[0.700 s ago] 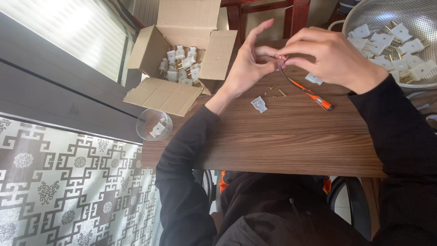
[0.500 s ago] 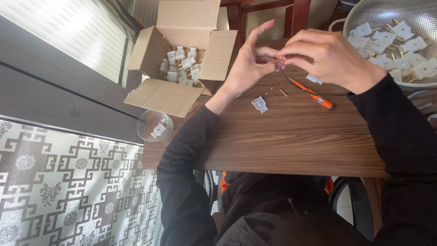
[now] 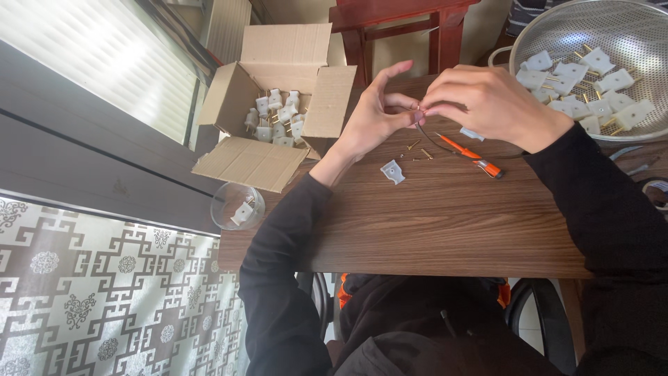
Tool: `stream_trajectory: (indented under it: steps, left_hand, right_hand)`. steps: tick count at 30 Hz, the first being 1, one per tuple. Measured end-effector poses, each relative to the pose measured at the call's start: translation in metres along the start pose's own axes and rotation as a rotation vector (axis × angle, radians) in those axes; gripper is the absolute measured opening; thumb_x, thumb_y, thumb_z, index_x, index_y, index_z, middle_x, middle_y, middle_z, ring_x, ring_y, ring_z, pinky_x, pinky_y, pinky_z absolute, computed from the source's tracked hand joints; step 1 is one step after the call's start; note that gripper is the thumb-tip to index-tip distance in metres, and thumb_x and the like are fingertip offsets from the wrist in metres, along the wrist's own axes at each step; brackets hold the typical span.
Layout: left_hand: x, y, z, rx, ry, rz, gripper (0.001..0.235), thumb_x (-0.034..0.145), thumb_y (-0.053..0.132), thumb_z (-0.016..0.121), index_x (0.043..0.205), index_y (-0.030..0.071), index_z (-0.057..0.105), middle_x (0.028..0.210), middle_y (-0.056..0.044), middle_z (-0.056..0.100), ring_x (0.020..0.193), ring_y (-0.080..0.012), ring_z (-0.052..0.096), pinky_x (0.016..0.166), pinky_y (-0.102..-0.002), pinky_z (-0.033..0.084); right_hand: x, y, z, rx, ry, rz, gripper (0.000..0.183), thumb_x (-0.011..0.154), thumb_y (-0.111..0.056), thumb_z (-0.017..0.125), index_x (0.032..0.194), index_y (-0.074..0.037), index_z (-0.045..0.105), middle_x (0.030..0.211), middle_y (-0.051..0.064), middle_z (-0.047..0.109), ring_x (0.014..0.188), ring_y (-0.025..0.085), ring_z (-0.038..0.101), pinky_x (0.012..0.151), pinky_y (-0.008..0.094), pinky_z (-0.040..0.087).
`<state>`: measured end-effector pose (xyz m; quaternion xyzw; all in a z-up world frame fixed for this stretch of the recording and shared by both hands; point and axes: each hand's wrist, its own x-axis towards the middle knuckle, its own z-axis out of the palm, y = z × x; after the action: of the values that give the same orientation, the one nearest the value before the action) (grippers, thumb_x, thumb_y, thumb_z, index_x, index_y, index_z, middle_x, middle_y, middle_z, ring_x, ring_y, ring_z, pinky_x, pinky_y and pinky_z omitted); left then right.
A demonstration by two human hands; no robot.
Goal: The person strips insulation from wires using a wire stripper and inserts the exposed copper into terminal pins. They use a screwdriver to tighten screws on the pins, securing the electrical connection.
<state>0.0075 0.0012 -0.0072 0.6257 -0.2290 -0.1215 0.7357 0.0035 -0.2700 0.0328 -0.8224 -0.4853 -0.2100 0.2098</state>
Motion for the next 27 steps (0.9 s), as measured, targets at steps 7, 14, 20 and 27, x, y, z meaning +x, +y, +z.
stream_trajectory:
  steps: [7, 14, 20, 27]
  left_hand:
    - [0.001, -0.004, -0.001, 0.000, 0.013, -0.026, 0.091, 0.103, -0.003, 0.090, 0.177, 0.007, 0.040, 0.110, -0.022, 0.091, 0.095, -0.0249, 0.089, 0.094, -0.038, 0.077]
    - [-0.002, 0.001, -0.001, 0.003, 0.035, -0.064, 0.085, 0.104, 0.000, 0.088, 0.176, 0.008, 0.044, 0.108, -0.019, 0.091, 0.097, -0.0235, 0.089, 0.097, -0.041, 0.078]
    - [0.004, -0.021, -0.009, 0.080, 0.058, 0.007, 0.084, 0.102, -0.003, 0.089, 0.174, 0.007, 0.048, 0.110, -0.021, 0.090, 0.097, -0.0255, 0.090, 0.095, -0.038, 0.079]
    - [-0.025, -0.026, 0.005, 0.471, 0.113, 0.146, 0.076, 0.101, 0.005, 0.088, 0.169, 0.019, 0.057, 0.105, -0.006, 0.092, 0.095, -0.0196, 0.091, 0.095, -0.038, 0.076]
  right_hand:
    - [-0.005, 0.009, 0.007, -0.085, 0.036, -0.062, 0.006, 0.119, -0.013, 0.084, 0.117, -0.011, 0.089, 0.121, 0.002, 0.085, 0.105, 0.026, 0.079, 0.084, 0.043, 0.063]
    - [-0.007, 0.015, 0.014, -0.240, 0.082, -0.152, 0.004, 0.121, -0.012, 0.084, 0.117, -0.012, 0.086, 0.119, 0.001, 0.084, 0.099, 0.025, 0.076, 0.082, 0.042, 0.063]
    - [-0.013, 0.017, 0.027, -0.241, 0.079, -0.084, 0.010, 0.122, -0.017, 0.082, 0.113, -0.013, 0.083, 0.114, 0.001, 0.083, 0.100, 0.024, 0.078, 0.086, 0.040, 0.065]
    - [-0.037, 0.009, 0.062, 0.146, 0.071, 0.167, 0.005, 0.114, -0.019, 0.083, 0.111, -0.016, 0.085, 0.111, -0.003, 0.084, 0.103, 0.022, 0.081, 0.086, 0.039, 0.065]
